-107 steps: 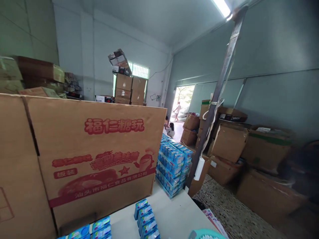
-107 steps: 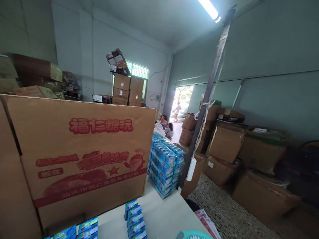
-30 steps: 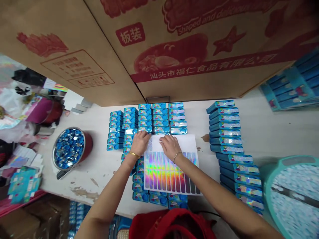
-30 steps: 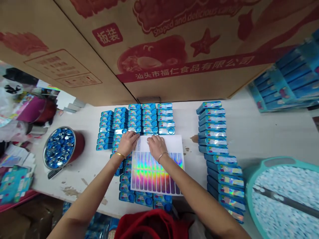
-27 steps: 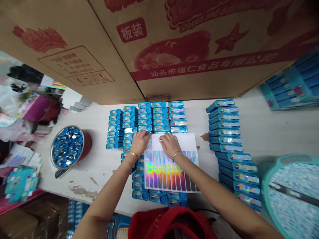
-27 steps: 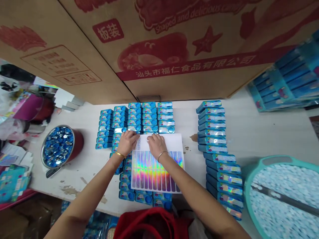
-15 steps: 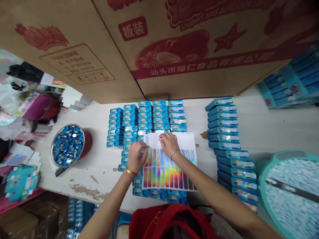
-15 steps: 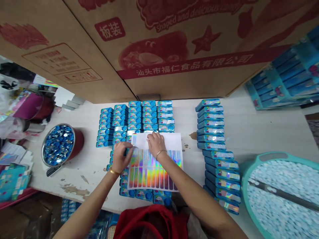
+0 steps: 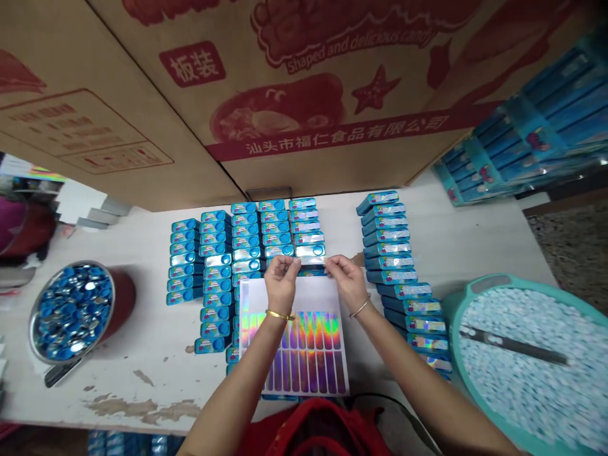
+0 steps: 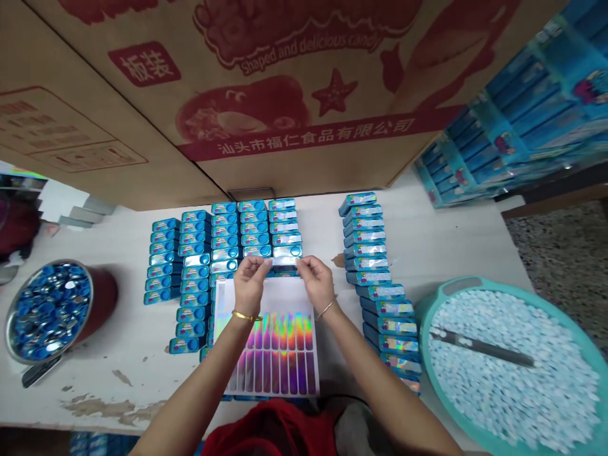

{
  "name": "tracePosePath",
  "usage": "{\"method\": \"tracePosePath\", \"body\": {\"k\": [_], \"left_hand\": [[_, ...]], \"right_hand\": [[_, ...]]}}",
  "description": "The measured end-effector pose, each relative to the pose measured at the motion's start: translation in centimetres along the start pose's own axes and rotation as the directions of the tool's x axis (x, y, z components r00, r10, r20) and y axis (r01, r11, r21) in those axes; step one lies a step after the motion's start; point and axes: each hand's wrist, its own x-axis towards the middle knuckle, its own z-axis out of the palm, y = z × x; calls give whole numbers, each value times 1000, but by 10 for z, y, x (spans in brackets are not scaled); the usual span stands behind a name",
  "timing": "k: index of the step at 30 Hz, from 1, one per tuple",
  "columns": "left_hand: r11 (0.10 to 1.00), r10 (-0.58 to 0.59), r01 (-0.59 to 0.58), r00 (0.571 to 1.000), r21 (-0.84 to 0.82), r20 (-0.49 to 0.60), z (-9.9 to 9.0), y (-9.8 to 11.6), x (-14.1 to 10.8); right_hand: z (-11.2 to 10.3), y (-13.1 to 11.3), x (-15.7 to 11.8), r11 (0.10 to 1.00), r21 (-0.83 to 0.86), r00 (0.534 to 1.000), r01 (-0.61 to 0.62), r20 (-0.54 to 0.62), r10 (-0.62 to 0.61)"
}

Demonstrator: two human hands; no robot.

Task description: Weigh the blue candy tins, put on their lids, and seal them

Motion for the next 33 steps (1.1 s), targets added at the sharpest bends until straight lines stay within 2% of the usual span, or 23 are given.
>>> {"method": "tracePosePath", "body": {"k": [2, 4, 6, 8, 12, 15, 17, 21, 24, 27, 30, 33], "left_hand": [[997, 22, -23, 1000, 72, 13, 11, -7, 7], [970, 99, -97, 995, 222, 4, 20, -12, 14], [900, 181, -161, 983, 404, -12, 26, -15, 19], [814, 220, -175, 975, 554, -14, 31, -18, 23], [680, 232, -179, 972, 711, 22, 36, -24, 26], [595, 225, -187, 972, 782, 62, 37, -28, 29], [555, 216, -163, 975, 816, 48, 36, -28, 31], [531, 188, -89, 982, 843, -15, 34, -24, 38], [518, 151, -78, 989, 852, -2, 33, -22, 40], [508, 127, -77, 992, 858, 14, 32, -21, 41], [507, 115, -74, 993, 859, 18, 31, -20, 41], [516, 128, -79, 992, 853, 14, 32, -21, 40]], "right_hand": [[-10, 4, 12, 998, -56, 999, 35, -34, -37], [-17, 9, 23, 985, -143, 993, 93, -55, -101], [-21, 14, 34, 958, -245, 985, 147, -51, -165], [-23, 20, 42, 925, -329, 978, 189, -24, -208], [-28, 33, 52, 854, -468, 970, 227, 31, -240], [-29, 44, 55, 832, -517, 977, 200, 46, -206], [-27, 51, 56, 850, -501, 986, 160, 40, -161], [-22, 57, 50, 928, -358, 992, 109, -23, -125], [-22, 56, 45, 958, -262, 993, 120, 38, -114], [-24, 54, 47, 930, -351, 990, 109, 120, -70], [-25, 52, 55, 870, -477, 991, 124, 112, -80], [-21, 53, 64, 846, -520, 990, 121, 120, -67]]}}
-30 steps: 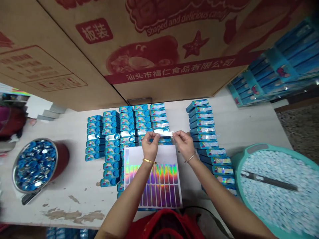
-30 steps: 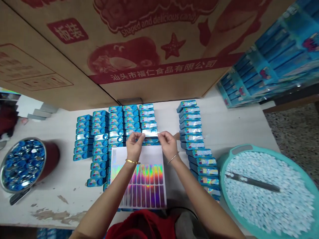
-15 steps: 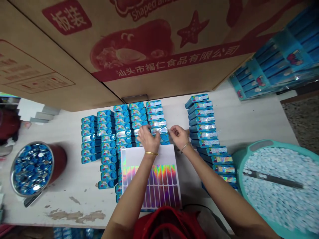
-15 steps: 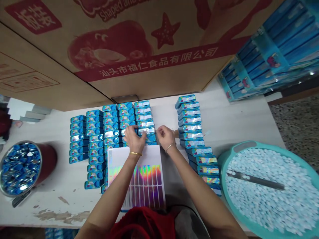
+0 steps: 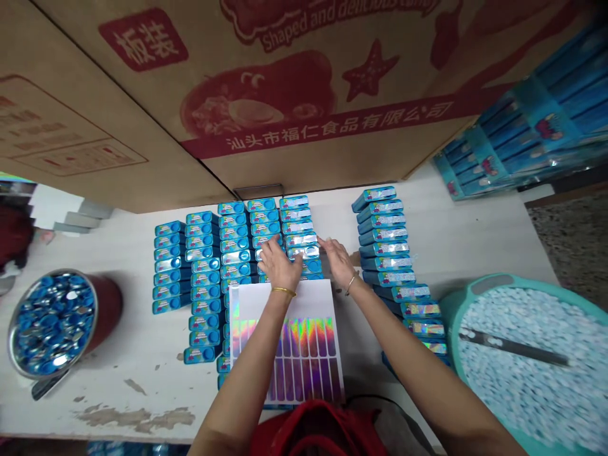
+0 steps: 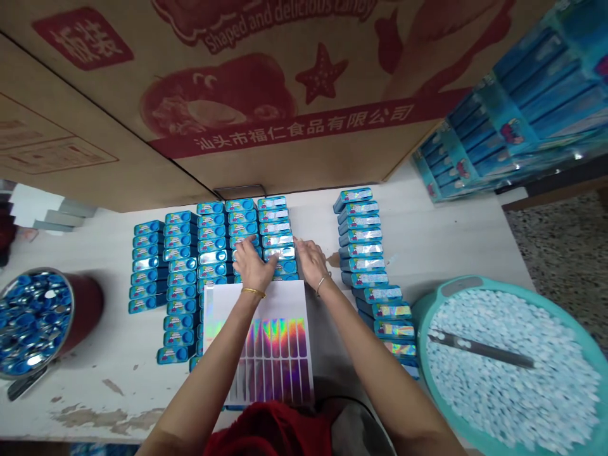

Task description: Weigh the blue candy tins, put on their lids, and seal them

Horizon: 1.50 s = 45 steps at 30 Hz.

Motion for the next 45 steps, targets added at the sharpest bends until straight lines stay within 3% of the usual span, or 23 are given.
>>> {"method": "tracePosePath", "body": {"k": [4, 7, 10, 13, 17, 20, 23, 32, 36, 38, 40, 42, 43, 45], "left_hand": [[1000, -4, 4, 1000, -9, -17, 3, 2, -4], [998, 48, -49, 999, -39, -14, -4, -7, -6], [963, 238, -232, 971, -140, 25, -32, -39, -5], [911, 410, -404, 909, -90, 74, -73, -90, -3], [852, 456, -498, 858, 164, 235, -110, -146, -7], [779, 481, -568, 813, 265, 328, -113, -165, -12], [718, 538, -620, 782, 315, 314, -108, -171, -16], [565, 701, -752, 655, 340, 283, -105, -192, -33], [567, 746, -777, 625, 275, 230, -115, -195, -58], [636, 734, -754, 657, 164, 173, -127, -188, -79], [772, 636, -636, 772, 8, 13, -141, -177, -100], [882, 358, -402, 911, -247, -204, -150, -161, -116], [873, 174, -274, 948, -404, -266, -153, -153, -121], [732, -122, -74, 964, -677, -237, -150, -137, -124]], "right_hand": [[1, 6, 4, 984, -176, 999, 9, 50, 0], [-9, 5, -3, 962, -269, 993, 40, -97, -68], [-15, -16, -20, 946, -280, 952, 161, -209, -224], [1, -53, -43, 904, -251, 923, 346, -83, -377], [54, -94, -72, 826, -236, 857, 513, 202, -474], [91, -103, -84, 792, -287, 829, 539, 346, -439], [108, -98, -88, 780, -354, 843, 517, 372, -390], [116, -93, -94, 770, -399, 860, 498, 341, -380], [121, -92, -102, 788, -398, 878, 470, 297, -374], [123, -92, -108, 813, -390, 899, 432, 264, -350], [122, -93, -116, 857, -338, 918, 388, 228, -326], [118, -95, -124, 924, -181, 936, 337, 173, -308], [114, -97, -128, 952, -53, 946, 301, 140, -291], [103, -101, -136, 944, 258, 965, 204, 109, -239]]}}
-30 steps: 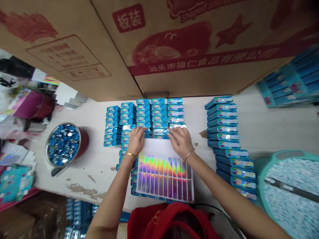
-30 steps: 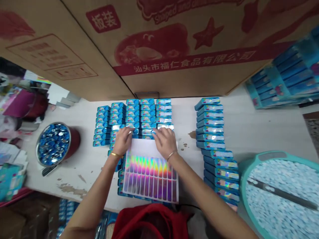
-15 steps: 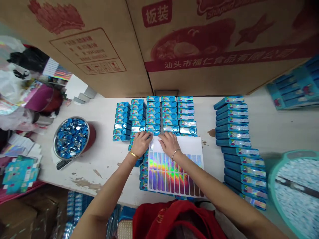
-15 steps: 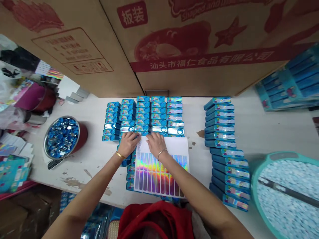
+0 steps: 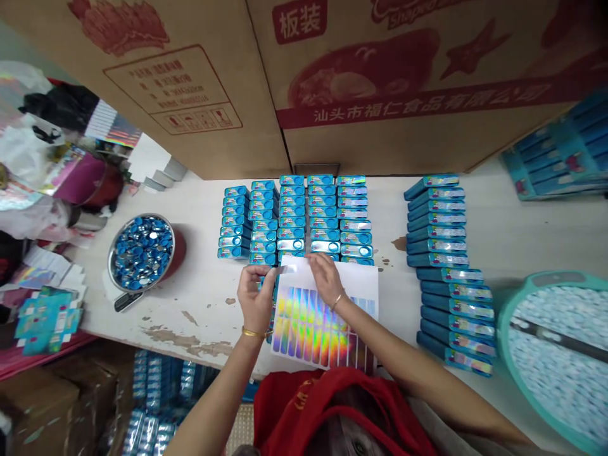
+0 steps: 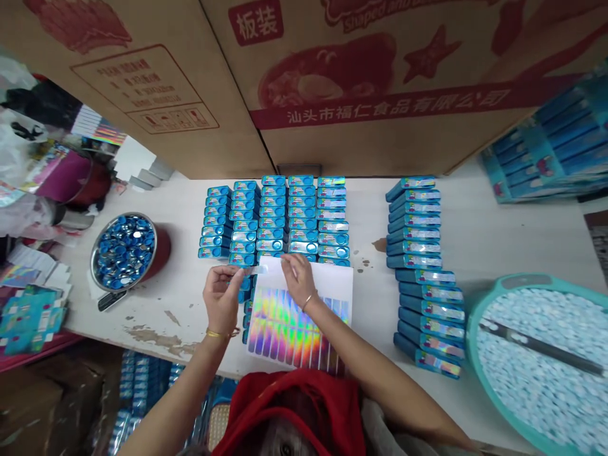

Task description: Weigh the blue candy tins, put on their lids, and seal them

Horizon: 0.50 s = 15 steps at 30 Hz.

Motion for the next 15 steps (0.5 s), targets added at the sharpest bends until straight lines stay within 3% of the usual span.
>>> {"method": "tracePosePath", "body": {"k": [3, 5, 9, 12, 15], "left_hand": [[944, -225, 227, 974, -242, 36, 25, 5, -2], [899, -289, 305, 952, -314, 98, 43, 4, -3], [868, -334, 379, 924, -321, 189, 83, -1, -4], [917, -272, 322, 936, -235, 221, 121, -8, 1], [989, -106, 125, 974, -81, 202, 159, -13, 10]], "right_hand": [[-14, -14, -9, 934, 339, 993, -116, 62, 101], [-25, -19, -12, 896, 400, 981, -192, 56, 185], [-58, -12, -7, 896, 383, 952, -224, -109, 285], [-91, 5, 6, 952, 241, 948, -190, -205, 241], [-121, 28, 23, 981, 49, 946, -189, -259, 195]]}}
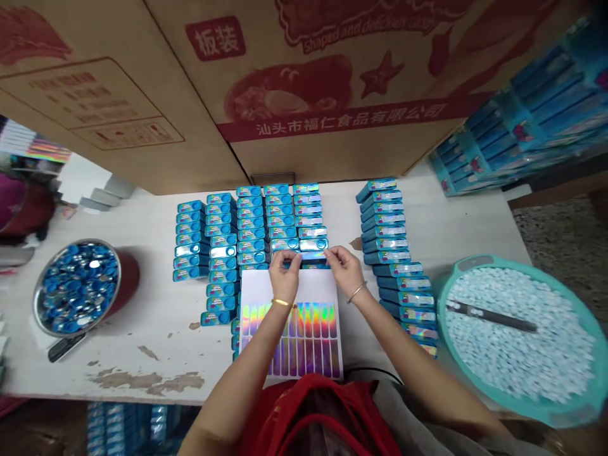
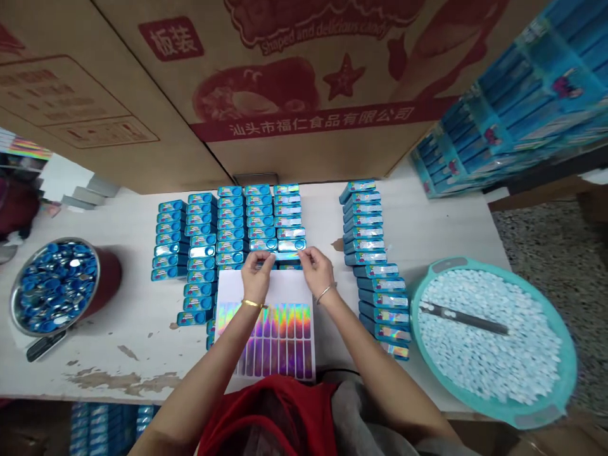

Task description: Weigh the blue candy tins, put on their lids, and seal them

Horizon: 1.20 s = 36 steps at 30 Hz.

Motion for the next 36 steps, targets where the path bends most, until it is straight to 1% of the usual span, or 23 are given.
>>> {"method": "tracePosePath", "body": {"k": [2, 4, 7, 10, 12, 15, 18, 20, 21, 23, 25, 26, 27, 28, 29, 30, 31, 32, 33, 34, 36], "left_hand": [[983, 77, -73, 997, 171, -17, 19, -3, 9], [936, 109, -93, 994, 340, -27, 33, -5, 15], [848, 145, -123, 989, 516, -3, 44, -7, 19], [777, 169, -151, 985, 611, 28, 49, -10, 20], [740, 166, -158, 985, 654, 49, 50, -12, 21], [714, 141, -140, 988, 686, 55, 50, -11, 24], [732, 97, -68, 995, 678, -5, 46, -7, 29], [753, 69, -31, 997, 658, -32, 45, -6, 32], [762, 60, -22, 998, 647, -36, 45, -6, 34], [769, 53, -15, 998, 639, -40, 48, -6, 35], [755, 41, -10, 999, 655, -32, 48, -5, 36], [747, 35, -12, 999, 665, -21, 46, -3, 37], [748, 33, -25, 999, 663, 1, 41, -2, 36], [765, 41, -54, 999, 642, 34, 32, 0, 36], [791, 65, -98, 995, 604, 77, 20, 1, 34], [816, 105, -152, 988, 558, 116, 3, 1, 30], [833, 151, -202, 979, 515, 140, -17, 1, 25], [835, 196, -243, 970, 493, 146, -39, -2, 18], [822, 224, -253, 967, 511, 119, -62, -5, 9], [800, 231, -232, 970, 553, 73, -83, -10, -2], [753, 176, -132, 984, 645, -4, -119, -21, -27]], "right_hand": [[-9, 12, 17, 994, -109, 999, 14, -29, -17], [-12, 22, 31, 979, -201, 998, 27, -45, -36], [-12, 32, 42, 950, -310, 998, 32, -42, -47], [-11, 38, 46, 925, -379, 999, 14, -36, -30], [-10, 42, 48, 924, -382, 1000, 1, -27, -12], [-7, 51, 47, 953, -300, 999, -34, -31, 26], [-2, 61, 41, 988, -140, 996, -72, -70, 63], [0, 66, 35, 998, -50, 997, -33, -66, 30], [0, 67, 32, 999, -33, 999, 1, -48, -2], [-3, 68, 28, 994, -84, 998, 63, 26, -61], [-8, 65, 26, 970, -222, 991, 99, 112, -76], [-12, 63, 25, 952, -287, 989, 110, 130, -75], [-16, 60, 22, 939, -326, 990, 111, 122, -75], [-20, 57, 18, 939, -332, 994, 93, 82, -70], [-24, 54, 11, 949, -310, 998, 58, 21, -54], [-27, 50, 2, 962, -273, 999, 16, -35, -26], [-30, 48, -10, 971, -238, 998, -20, -66, 5], [-32, 45, -23, 975, -218, 997, -41, -65, 28], [-33, 44, -37, 976, -215, 998, -44, -42, 36], [-34, 43, -51, 975, -221, 999, -32, -9, 30], [-32, 41, -76, 977, -212, 1000, -4, 22, 9]]}}
